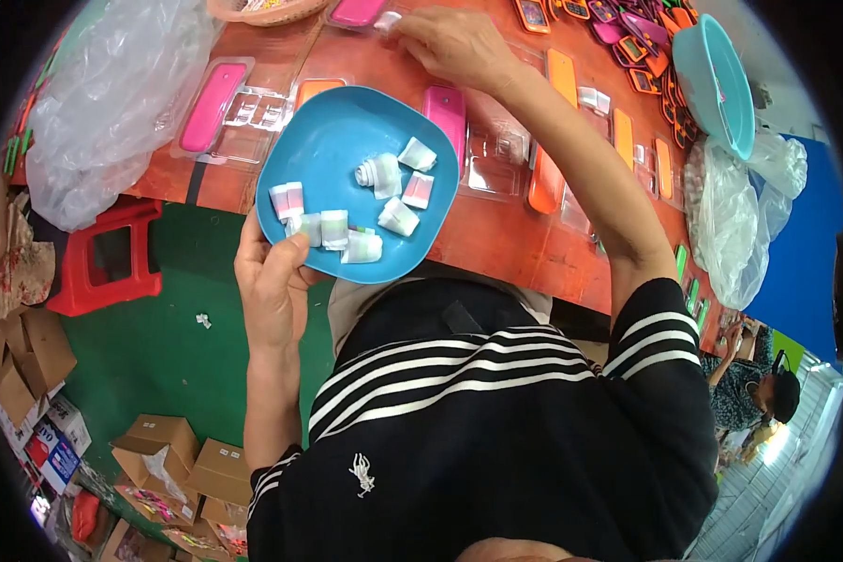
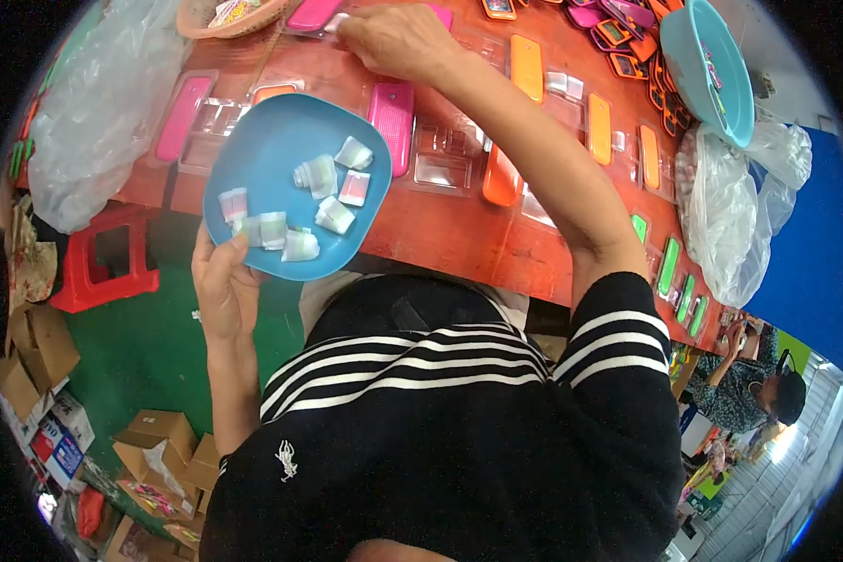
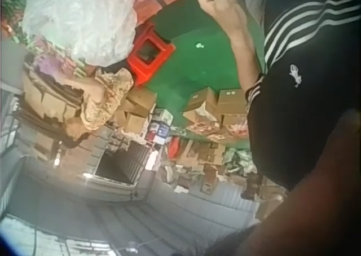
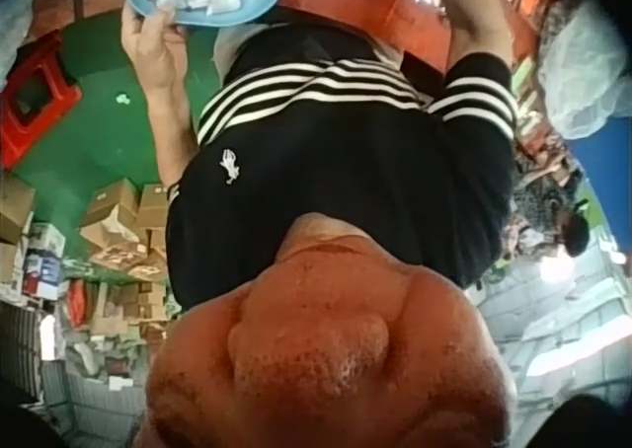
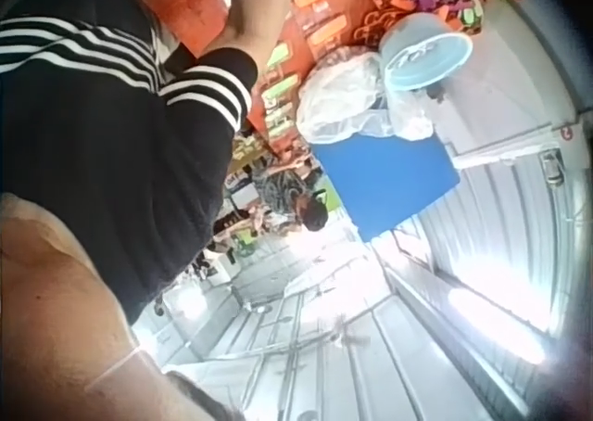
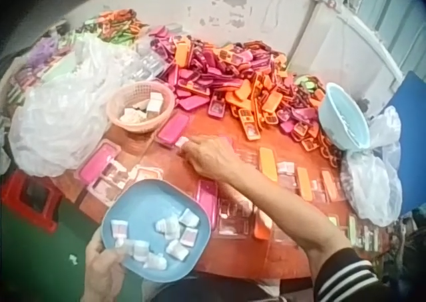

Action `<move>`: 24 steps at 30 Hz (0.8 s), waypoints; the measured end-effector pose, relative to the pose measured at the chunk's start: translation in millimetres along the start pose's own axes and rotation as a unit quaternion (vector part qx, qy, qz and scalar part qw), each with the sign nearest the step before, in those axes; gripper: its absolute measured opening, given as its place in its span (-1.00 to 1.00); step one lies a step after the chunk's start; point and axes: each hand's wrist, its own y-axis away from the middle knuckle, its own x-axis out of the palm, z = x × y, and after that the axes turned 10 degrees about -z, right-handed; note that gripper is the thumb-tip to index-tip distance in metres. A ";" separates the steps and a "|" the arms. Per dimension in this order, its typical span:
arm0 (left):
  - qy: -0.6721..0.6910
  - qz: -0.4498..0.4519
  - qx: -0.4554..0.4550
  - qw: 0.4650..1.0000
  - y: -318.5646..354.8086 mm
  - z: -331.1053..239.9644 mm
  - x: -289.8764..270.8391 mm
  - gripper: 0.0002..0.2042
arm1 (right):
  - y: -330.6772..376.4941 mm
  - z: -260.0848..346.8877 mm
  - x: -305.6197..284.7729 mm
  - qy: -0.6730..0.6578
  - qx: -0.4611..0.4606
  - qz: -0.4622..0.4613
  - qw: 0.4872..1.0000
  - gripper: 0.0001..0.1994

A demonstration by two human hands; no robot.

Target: Packaging toy mobile phones into plastic molds.

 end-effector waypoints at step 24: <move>0.028 -0.012 0.013 0.999 0.1 7.8 9.5 -0.51 | 11.3 -25.2 -23.4 -0.321 0.345 0.000 0.882 -0.80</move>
